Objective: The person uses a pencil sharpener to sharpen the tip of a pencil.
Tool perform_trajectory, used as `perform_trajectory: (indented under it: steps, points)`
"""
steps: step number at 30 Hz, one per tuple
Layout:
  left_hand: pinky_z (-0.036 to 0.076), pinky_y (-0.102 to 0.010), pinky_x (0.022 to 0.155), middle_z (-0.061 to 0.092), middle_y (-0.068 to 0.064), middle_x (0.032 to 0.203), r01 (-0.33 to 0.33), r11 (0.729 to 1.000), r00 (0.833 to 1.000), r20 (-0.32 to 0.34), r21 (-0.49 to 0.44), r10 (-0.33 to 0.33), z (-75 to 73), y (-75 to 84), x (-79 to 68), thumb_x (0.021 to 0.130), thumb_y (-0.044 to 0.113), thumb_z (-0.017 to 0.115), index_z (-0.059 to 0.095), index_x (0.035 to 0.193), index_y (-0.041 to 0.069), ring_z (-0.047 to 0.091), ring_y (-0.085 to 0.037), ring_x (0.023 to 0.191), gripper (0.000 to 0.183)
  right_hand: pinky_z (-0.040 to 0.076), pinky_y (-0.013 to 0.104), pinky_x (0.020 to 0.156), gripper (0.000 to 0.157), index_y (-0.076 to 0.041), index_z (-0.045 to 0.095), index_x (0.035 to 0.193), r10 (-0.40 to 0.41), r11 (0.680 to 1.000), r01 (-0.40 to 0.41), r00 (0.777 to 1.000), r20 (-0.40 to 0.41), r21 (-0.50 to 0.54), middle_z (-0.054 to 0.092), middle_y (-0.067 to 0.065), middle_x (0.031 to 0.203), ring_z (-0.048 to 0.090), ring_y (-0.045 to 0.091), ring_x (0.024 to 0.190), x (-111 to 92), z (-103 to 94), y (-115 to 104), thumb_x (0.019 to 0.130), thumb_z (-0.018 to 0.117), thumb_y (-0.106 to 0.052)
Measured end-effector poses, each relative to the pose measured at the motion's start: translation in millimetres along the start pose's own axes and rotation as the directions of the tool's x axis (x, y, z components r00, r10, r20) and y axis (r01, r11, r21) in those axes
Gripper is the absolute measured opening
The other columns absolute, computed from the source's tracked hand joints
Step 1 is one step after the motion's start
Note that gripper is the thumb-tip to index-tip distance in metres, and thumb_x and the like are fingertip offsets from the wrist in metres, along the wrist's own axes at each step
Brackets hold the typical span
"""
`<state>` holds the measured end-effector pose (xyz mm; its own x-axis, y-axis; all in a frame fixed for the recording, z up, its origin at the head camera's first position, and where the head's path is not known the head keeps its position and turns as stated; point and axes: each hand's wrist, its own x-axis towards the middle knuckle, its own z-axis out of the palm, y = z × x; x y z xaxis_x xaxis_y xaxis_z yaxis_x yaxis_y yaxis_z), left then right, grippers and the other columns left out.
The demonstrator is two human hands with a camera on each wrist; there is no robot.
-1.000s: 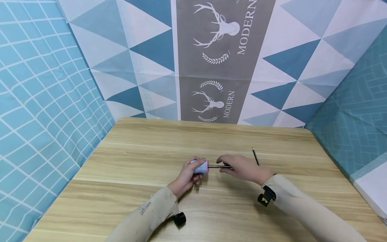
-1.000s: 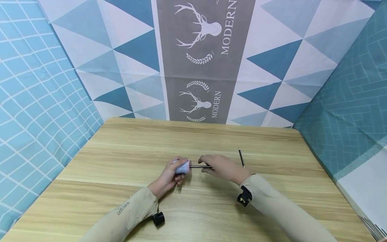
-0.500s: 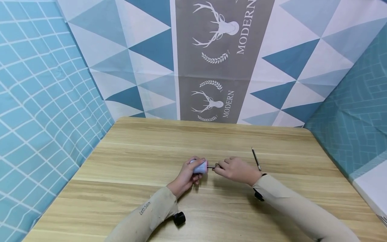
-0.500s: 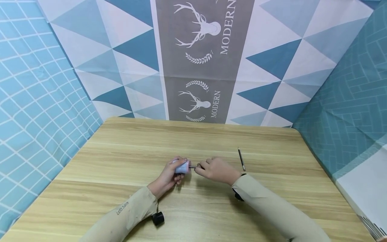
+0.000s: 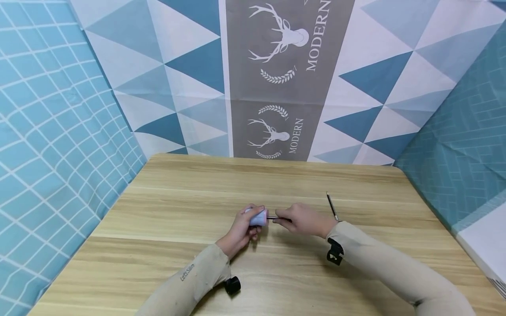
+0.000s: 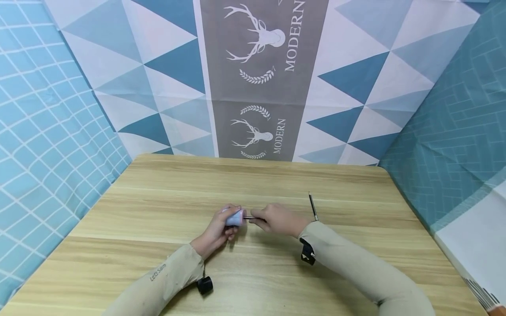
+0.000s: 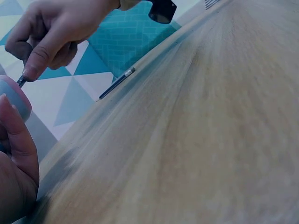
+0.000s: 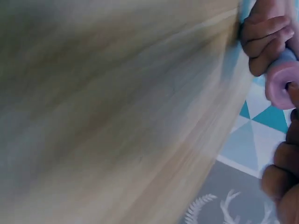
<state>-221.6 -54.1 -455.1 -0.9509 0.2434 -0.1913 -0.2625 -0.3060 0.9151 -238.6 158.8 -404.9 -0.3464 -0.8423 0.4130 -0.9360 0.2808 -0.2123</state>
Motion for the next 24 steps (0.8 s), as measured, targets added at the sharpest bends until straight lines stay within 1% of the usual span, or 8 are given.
perform_trajectory:
  steps: [4,7,10,15,17,19,21,24]
  points:
    - [0.035,-0.021,0.037,0.06,-0.003,0.066,-0.002,1.0,1.0,0.015,0.006,0.002,-1.4,-0.1,-0.1,0.093,0.029,0.065,0.061,0.082,0.018,0.042,-0.007,0.041,0.016,0.03,0.015,0.045,0.033,-0.013,0.043,0.072,0.216,0.948,-0.227,0.974,0.074,0.222,0.035,-0.013,0.059,0.032,-0.004,0.05,5,-4.3,-5,0.095,0.066,-0.008]
    - [0.036,-0.021,0.037,0.059,-0.003,0.066,-0.002,1.0,1.0,0.018,0.002,0.002,-1.5,0.1,-0.2,0.093,0.029,0.064,0.06,0.081,0.017,0.043,-0.007,0.041,0.017,0.029,0.018,0.047,0.036,-0.012,0.041,0.07,0.371,0.827,-0.404,0.915,0.159,0.39,0.033,-0.012,0.058,0.032,0.0,0.049,9,-7.2,-7,0.096,0.066,-0.011]
    - [0.036,-0.02,0.037,0.058,-0.003,0.067,-0.001,1.0,1.0,0.018,-0.001,0.001,-1.5,0.3,-0.5,0.093,0.029,0.064,0.059,0.082,0.017,0.044,-0.007,0.042,0.017,0.025,0.022,0.043,0.038,-0.009,0.039,0.069,0.478,0.611,-0.551,0.829,0.29,0.569,0.031,-0.009,0.053,0.026,0.005,0.044,11,-10.5,-7,0.096,0.065,-0.011]
    - [0.035,-0.021,0.037,0.056,-0.003,0.066,0.002,1.0,1.0,0.016,0.004,-0.002,-0.6,1.1,-1.3,0.092,0.029,0.066,0.058,0.083,0.016,0.041,-0.007,0.042,0.017,0.017,0.023,0.037,0.036,-0.009,0.036,0.07,0.516,0.176,-0.685,0.676,0.527,0.707,0.024,-0.006,0.049,0.019,0.006,0.039,11,-12.9,-2,0.098,0.06,-0.011]
    - [0.034,-0.022,0.037,0.057,-0.004,0.066,0.001,1.0,1.0,0.015,0.005,-0.001,-0.1,1.3,-1.9,0.091,0.028,0.067,0.058,0.084,0.016,0.04,-0.007,0.042,0.016,0.016,0.022,0.036,0.035,-0.011,0.036,0.07,0.499,0.034,-0.706,0.625,0.601,0.707,0.023,-0.007,0.05,0.019,0.004,0.038,11,-12.2,1,0.099,0.057,-0.011]
    - [0.034,-0.022,0.037,0.057,-0.004,0.066,-0.001,1.0,1.0,0.017,0.005,0.001,0.0,1.0,-1.7,0.09,0.028,0.068,0.059,0.084,0.016,0.04,-0.007,0.042,0.016,0.016,0.02,0.036,0.034,-0.012,0.037,0.07,0.474,-0.069,-0.715,0.591,0.653,0.696,0.022,-0.008,0.051,0.02,0.002,0.038,10,-11.7,4,0.1,0.054,-0.011]
    - [0.033,-0.022,0.037,0.058,-0.005,0.065,0.0,1.0,1.0,0.015,0.003,0.0,0.2,0.5,-1.7,0.089,0.027,0.069,0.059,0.083,0.016,0.04,-0.008,0.041,0.016,0.016,0.019,0.035,0.033,-0.012,0.038,0.071,0.451,-0.126,-0.722,0.57,0.687,0.681,0.022,-0.009,0.051,0.021,0.001,0.037,10,-11.0,8,0.101,0.052,-0.011]
    - [0.034,-0.022,0.037,0.056,-0.004,0.065,0.0,1.0,1.0,0.016,0.006,0.0,0.1,0.1,-1.4,0.09,0.028,0.069,0.058,0.083,0.016,0.04,-0.008,0.042,0.017,0.016,0.019,0.036,0.032,-0.012,0.041,0.072,0.452,-0.108,-0.73,0.569,0.687,0.675,0.022,-0.008,0.051,0.02,0.001,0.038,10,-11.6,10,0.101,0.053,-0.012]
